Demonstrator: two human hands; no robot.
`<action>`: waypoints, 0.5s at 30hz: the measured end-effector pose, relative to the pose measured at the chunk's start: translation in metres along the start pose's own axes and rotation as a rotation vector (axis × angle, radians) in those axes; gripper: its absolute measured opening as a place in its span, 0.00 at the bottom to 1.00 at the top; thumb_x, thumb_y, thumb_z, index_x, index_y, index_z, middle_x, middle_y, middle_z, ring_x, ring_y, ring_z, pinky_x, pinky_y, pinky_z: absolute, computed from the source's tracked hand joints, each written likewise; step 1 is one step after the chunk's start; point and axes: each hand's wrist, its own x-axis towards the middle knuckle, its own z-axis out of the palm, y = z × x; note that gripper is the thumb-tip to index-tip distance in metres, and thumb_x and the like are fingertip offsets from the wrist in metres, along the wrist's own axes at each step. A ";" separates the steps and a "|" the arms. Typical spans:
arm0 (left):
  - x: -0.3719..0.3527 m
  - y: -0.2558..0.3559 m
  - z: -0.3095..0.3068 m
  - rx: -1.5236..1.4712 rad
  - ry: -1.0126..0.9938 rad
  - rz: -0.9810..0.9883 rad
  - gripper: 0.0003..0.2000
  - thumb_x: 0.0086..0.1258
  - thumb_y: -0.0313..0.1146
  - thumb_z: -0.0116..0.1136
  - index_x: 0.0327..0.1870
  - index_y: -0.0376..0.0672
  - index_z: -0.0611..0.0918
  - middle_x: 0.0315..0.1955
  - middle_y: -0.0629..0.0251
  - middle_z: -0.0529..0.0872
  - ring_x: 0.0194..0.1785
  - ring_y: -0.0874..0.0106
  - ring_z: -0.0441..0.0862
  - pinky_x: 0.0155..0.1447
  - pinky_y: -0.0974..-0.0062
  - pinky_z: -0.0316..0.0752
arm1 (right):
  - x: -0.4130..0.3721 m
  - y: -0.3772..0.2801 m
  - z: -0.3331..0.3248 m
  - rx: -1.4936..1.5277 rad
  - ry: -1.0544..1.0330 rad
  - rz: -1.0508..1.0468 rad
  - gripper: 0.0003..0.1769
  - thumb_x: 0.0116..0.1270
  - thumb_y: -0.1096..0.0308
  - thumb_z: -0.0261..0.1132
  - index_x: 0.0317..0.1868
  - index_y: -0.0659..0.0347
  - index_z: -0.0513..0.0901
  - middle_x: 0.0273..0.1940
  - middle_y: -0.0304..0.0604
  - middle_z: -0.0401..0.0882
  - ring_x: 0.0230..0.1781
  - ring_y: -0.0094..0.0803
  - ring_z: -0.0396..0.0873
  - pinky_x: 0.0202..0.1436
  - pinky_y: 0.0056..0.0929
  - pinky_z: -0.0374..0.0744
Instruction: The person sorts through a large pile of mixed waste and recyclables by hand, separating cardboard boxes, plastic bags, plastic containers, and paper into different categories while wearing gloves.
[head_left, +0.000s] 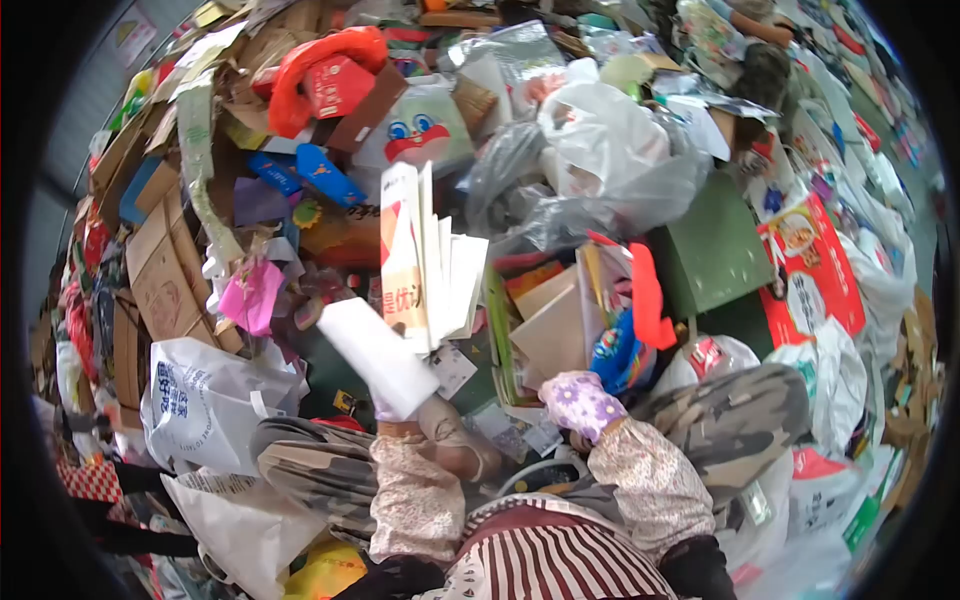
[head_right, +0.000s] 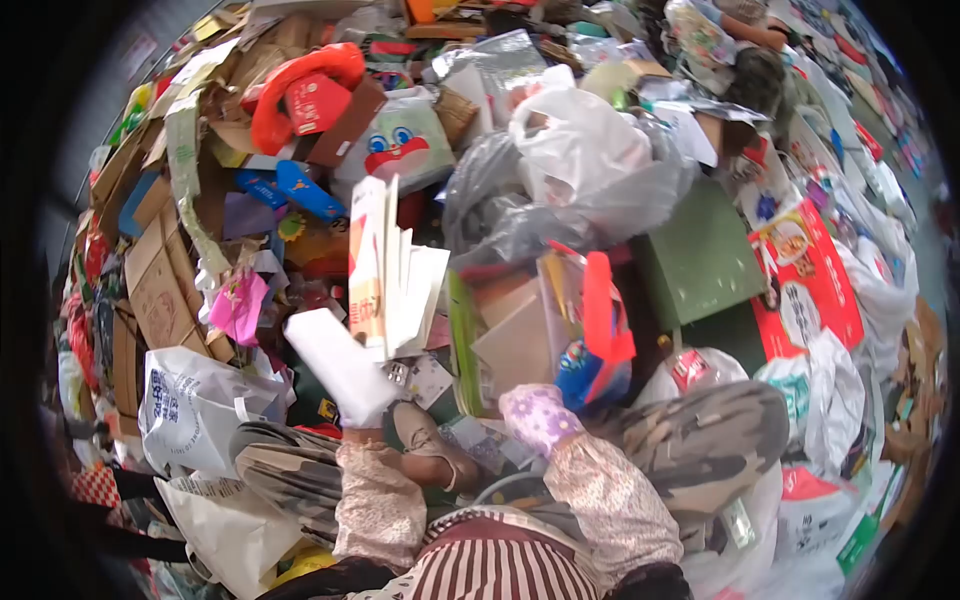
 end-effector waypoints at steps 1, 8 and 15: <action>-0.012 0.006 0.018 0.023 0.007 -0.029 0.23 0.76 0.41 0.43 0.66 0.36 0.65 0.49 0.56 0.79 0.46 0.67 0.80 0.47 0.72 0.78 | -0.001 0.000 -0.003 0.002 -0.005 0.001 0.09 0.52 0.69 0.62 0.32 0.58 0.87 0.32 0.48 0.86 0.38 0.42 0.85 0.38 0.40 0.82; -0.094 -0.014 0.119 0.435 -0.227 -0.124 0.16 0.68 0.31 0.54 0.54 0.33 0.76 0.42 0.62 0.84 0.43 0.75 0.82 0.45 0.76 0.77 | -0.012 0.029 0.009 0.172 0.205 -0.029 0.16 0.59 0.62 0.59 0.43 0.63 0.82 0.38 0.55 0.83 0.42 0.45 0.83 0.47 0.43 0.79; -0.100 -0.065 0.134 0.684 -0.249 -0.254 0.11 0.67 0.25 0.57 0.47 0.31 0.82 0.35 0.62 0.87 0.33 0.77 0.84 0.37 0.81 0.78 | -0.039 0.058 -0.011 0.419 0.696 0.412 0.16 0.61 0.71 0.59 0.50 0.62 0.79 0.36 0.59 0.82 0.41 0.54 0.81 0.46 0.46 0.78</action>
